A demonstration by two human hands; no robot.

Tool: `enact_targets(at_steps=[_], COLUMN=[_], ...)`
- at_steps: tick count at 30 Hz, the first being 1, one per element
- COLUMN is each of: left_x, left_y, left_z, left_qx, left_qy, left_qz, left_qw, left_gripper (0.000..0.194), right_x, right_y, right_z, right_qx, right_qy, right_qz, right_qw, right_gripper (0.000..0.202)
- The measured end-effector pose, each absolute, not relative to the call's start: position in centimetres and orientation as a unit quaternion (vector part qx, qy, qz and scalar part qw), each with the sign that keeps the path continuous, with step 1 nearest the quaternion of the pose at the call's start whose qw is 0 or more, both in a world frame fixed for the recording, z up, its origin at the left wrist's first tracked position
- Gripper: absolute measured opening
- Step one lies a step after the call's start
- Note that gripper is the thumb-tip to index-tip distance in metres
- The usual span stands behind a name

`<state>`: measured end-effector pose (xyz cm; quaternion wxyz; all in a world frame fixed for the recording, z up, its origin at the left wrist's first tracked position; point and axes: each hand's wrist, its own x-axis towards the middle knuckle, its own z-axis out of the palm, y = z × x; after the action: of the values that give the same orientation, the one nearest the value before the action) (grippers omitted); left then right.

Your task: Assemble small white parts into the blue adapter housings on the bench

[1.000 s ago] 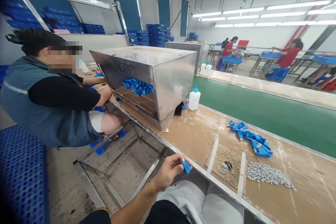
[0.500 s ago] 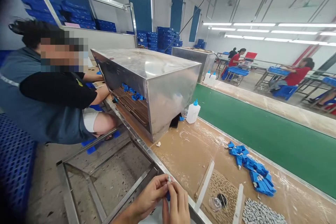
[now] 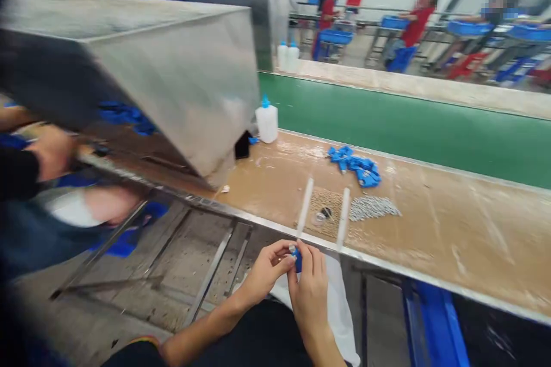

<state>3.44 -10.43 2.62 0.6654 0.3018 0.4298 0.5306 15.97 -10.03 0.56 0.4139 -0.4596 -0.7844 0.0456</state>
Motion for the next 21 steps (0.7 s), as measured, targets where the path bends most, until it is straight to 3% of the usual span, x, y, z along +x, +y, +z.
enact_targets(at_steps=[4, 8, 10, 14, 17, 19, 21], left_x=[3.3, 0.9, -0.7, -3.3, -4.1, -4.0, -3.6], left_y=[-9.5, -6.6, -5.3, -4.2, -4.4, -4.6, -4.5], left_z=[1.5, 1.3, 1.6, 1.8, 1.2, 0.9, 0.9], left_qx=[0.304, 0.331, 0.344, 0.34, 0.313, 0.297, 0.293], left_qy=[0.41, 0.438, 0.461, 0.514, 0.542, 0.544, 0.533], left_qz=[0.429, 0.415, 0.428, 0.469, 0.498, 0.51, 0.513], left_qw=[0.745, 0.726, 0.697, 0.632, 0.601, 0.596, 0.606], left_gripper=[0.093, 0.077, 0.068, 0.061, 0.059, 0.059, 0.058], right_x=[22.6, 35.8, 43.0, 52.5, 52.2, 48.0, 41.5], right_y=[-8.6, -1.9, 2.5, 9.5, 12.9, 15.6, 18.7], right_z=[-0.3, 0.4, 0.6, 0.6, 2.0, 3.6, 5.0], right_qx=[-0.569, -0.731, -0.778, -0.799, -0.741, -0.673, -0.566], right_qy=[-0.719, -0.592, -0.55, -0.546, -0.595, -0.646, -0.761], right_qz=[0.028, -0.049, -0.067, -0.066, -0.134, -0.166, -0.107], right_qw=[0.399, 0.336, 0.296, 0.243, 0.282, 0.32, 0.299], right_gripper=[0.027, 0.059, 0.065, 0.035, 0.024, 0.027, 0.036])
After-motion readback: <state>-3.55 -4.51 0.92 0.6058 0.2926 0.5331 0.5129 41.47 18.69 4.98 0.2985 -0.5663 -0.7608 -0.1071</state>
